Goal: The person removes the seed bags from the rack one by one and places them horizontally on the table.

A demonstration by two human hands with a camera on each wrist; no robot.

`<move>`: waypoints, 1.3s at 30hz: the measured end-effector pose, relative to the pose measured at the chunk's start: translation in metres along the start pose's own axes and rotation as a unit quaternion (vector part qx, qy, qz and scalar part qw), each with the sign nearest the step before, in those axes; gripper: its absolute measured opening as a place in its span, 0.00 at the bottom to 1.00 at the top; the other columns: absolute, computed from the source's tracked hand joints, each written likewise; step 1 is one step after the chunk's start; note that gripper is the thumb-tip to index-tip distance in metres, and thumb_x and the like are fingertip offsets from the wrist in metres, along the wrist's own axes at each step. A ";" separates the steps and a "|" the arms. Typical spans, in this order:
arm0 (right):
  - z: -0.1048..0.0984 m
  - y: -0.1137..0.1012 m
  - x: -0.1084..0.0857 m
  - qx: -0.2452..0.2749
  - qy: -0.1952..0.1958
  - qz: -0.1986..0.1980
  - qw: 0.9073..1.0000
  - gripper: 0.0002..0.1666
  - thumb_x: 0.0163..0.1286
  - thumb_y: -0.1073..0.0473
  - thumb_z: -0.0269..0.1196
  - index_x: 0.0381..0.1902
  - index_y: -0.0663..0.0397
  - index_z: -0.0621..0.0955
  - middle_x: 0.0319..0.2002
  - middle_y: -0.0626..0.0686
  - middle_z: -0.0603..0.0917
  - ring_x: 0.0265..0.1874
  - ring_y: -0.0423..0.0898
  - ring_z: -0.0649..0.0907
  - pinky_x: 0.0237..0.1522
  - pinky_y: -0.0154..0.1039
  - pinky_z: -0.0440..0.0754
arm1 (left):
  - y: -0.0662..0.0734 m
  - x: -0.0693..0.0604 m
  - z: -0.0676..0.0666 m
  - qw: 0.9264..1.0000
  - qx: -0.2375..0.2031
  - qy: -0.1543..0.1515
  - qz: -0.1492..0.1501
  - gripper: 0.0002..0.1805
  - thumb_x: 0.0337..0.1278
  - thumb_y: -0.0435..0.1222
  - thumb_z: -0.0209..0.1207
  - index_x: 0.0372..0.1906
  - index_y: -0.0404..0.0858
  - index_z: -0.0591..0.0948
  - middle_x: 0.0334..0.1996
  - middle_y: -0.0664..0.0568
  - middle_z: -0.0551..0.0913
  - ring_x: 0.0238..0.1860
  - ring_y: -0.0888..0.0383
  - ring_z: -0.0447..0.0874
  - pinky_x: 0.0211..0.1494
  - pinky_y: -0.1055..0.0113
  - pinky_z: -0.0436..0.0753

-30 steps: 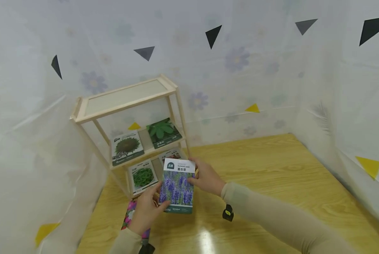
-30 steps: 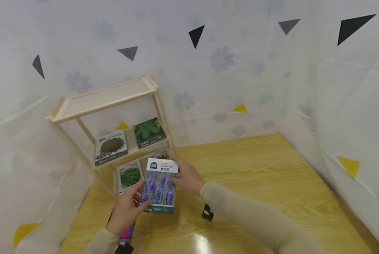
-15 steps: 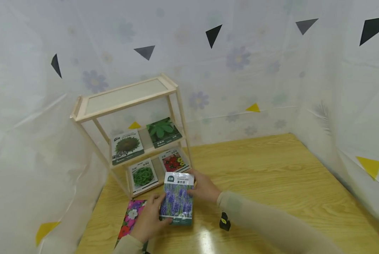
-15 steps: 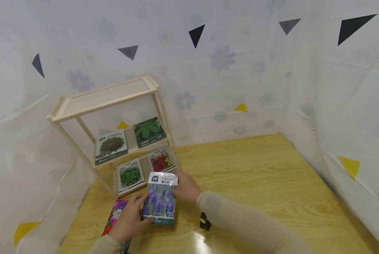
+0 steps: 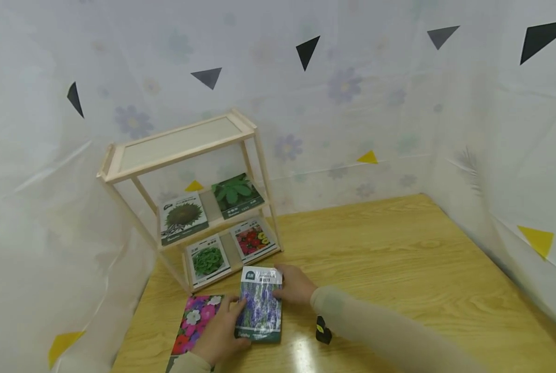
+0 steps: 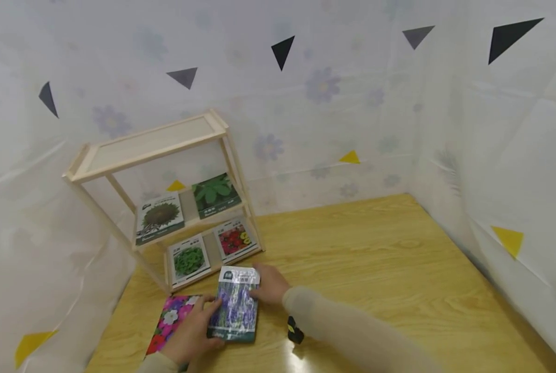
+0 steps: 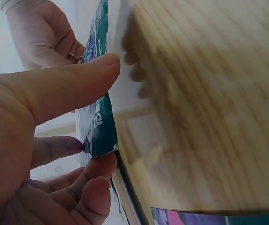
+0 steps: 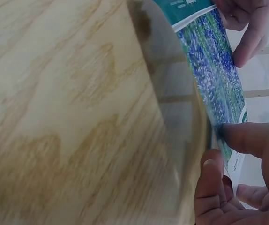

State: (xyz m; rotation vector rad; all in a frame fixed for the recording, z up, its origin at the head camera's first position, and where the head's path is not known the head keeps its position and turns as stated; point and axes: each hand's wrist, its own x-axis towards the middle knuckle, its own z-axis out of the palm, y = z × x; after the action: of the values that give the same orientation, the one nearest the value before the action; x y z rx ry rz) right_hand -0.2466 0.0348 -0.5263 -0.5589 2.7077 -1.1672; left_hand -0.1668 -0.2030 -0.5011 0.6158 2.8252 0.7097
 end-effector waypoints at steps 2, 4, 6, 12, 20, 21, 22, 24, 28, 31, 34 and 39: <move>0.004 0.002 0.001 -0.010 -0.010 0.010 1.000 0.50 0.57 0.52 0.72 0.71 0.64 0.62 0.64 0.64 0.70 0.48 0.52 0.80 0.58 0.47 0.75 | -0.001 0.000 0.001 1.000 0.002 -0.006 -0.002 0.49 0.33 0.42 0.78 0.66 0.32 0.69 0.64 0.37 0.61 0.51 0.40 0.77 0.44 0.49 0.82; 0.006 0.002 0.000 -0.020 -0.022 0.023 0.999 0.52 0.57 0.51 0.72 0.72 0.62 0.60 0.60 0.64 0.72 0.44 0.50 0.80 0.56 0.47 0.76 | -0.001 0.000 0.002 1.000 0.006 -0.013 -0.009 0.49 0.33 0.43 0.78 0.66 0.32 0.70 0.63 0.37 0.61 0.52 0.39 0.77 0.45 0.48 0.81; 0.007 0.000 -0.002 -0.040 -0.027 0.027 0.998 0.53 0.56 0.48 0.72 0.73 0.61 0.60 0.56 0.63 0.73 0.46 0.49 0.77 0.55 0.47 0.76 | -0.002 -0.001 0.003 1.000 0.008 -0.019 -0.016 0.48 0.33 0.43 0.78 0.65 0.32 0.71 0.64 0.37 0.61 0.53 0.38 0.76 0.46 0.46 0.81; 0.016 -0.002 -0.004 -0.070 -0.021 0.023 0.997 0.53 0.54 0.47 0.73 0.72 0.60 0.62 0.52 0.61 0.71 0.45 0.50 0.77 0.51 0.47 0.78 | -0.004 -0.003 0.005 0.999 0.016 -0.029 -0.019 0.47 0.33 0.43 0.78 0.63 0.29 0.72 0.65 0.37 0.61 0.56 0.36 0.74 0.49 0.43 0.79; 0.028 0.002 -0.003 -0.111 -0.017 0.017 0.994 0.52 0.53 0.41 0.73 0.71 0.57 0.65 0.56 0.60 0.70 0.51 0.52 0.74 0.52 0.46 0.77 | -0.009 -0.005 0.009 0.998 0.019 -0.047 -0.023 0.46 0.34 0.45 0.77 0.61 0.28 0.74 0.63 0.36 0.65 0.57 0.36 0.73 0.51 0.42 0.77; 0.029 0.002 -0.003 -0.122 -0.015 0.012 0.992 0.52 0.54 0.41 0.72 0.70 0.57 0.66 0.56 0.60 0.70 0.52 0.52 0.74 0.53 0.46 0.76 | -0.010 -0.005 0.009 0.998 0.017 -0.051 -0.025 0.45 0.34 0.45 0.77 0.61 0.28 0.74 0.62 0.36 0.65 0.57 0.36 0.72 0.51 0.42 0.77; 0.030 0.002 -0.003 -0.132 -0.014 0.010 0.991 0.51 0.54 0.40 0.72 0.70 0.56 0.67 0.56 0.59 0.70 0.53 0.52 0.73 0.53 0.45 0.76 | -0.012 -0.004 0.009 0.998 0.016 -0.055 -0.028 0.45 0.34 0.45 0.77 0.61 0.29 0.74 0.62 0.35 0.66 0.57 0.35 0.72 0.51 0.41 0.77; 0.031 0.001 -0.002 -0.145 -0.010 0.001 0.989 0.50 0.54 0.40 0.72 0.69 0.57 0.68 0.56 0.59 0.70 0.54 0.53 0.72 0.54 0.45 0.76 | -0.014 -0.004 0.010 0.998 0.015 -0.060 -0.031 0.44 0.34 0.46 0.77 0.60 0.29 0.75 0.61 0.35 0.67 0.57 0.35 0.72 0.51 0.41 0.76; 0.029 -0.005 -0.002 -0.162 -0.011 -0.011 0.987 0.46 0.56 0.41 0.71 0.67 0.58 0.71 0.57 0.58 0.70 0.55 0.54 0.71 0.54 0.46 0.75 | -0.017 -0.003 0.009 0.997 0.012 -0.067 -0.038 0.43 0.34 0.45 0.77 0.59 0.30 0.76 0.60 0.34 0.68 0.57 0.35 0.71 0.52 0.40 0.76; 0.028 -0.008 -0.002 -0.185 -0.013 -0.023 0.982 0.42 0.57 0.41 0.70 0.64 0.57 0.73 0.57 0.57 0.71 0.54 0.54 0.71 0.53 0.45 0.76 | -0.018 -0.002 0.008 0.996 0.012 -0.074 -0.043 0.42 0.34 0.45 0.77 0.58 0.30 0.77 0.60 0.35 0.68 0.57 0.35 0.71 0.52 0.40 0.75; 0.029 -0.009 -0.002 -0.209 -0.014 -0.035 0.977 0.39 0.58 0.39 0.69 0.62 0.55 0.75 0.56 0.55 0.72 0.52 0.52 0.72 0.51 0.43 0.76 | -0.018 -0.001 0.006 0.995 0.016 -0.083 -0.045 0.40 0.35 0.46 0.77 0.57 0.31 0.79 0.59 0.35 0.69 0.57 0.35 0.71 0.53 0.40 0.75; 0.031 -0.007 -0.002 -0.228 -0.011 -0.046 0.973 0.36 0.58 0.39 0.68 0.59 0.51 0.77 0.55 0.53 0.73 0.50 0.50 0.73 0.49 0.42 0.76 | -0.019 -0.001 0.004 0.994 0.043 -0.101 -0.027 0.34 0.39 0.48 0.75 0.53 0.35 0.82 0.58 0.37 0.73 0.58 0.34 0.70 0.54 0.39 0.73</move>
State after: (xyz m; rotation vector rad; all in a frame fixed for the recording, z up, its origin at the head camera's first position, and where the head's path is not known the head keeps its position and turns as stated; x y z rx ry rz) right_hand -0.2344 0.0103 -0.5422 -0.7534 2.9641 -0.5386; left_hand -0.1717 -0.2175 -0.5138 0.5864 2.6838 0.4880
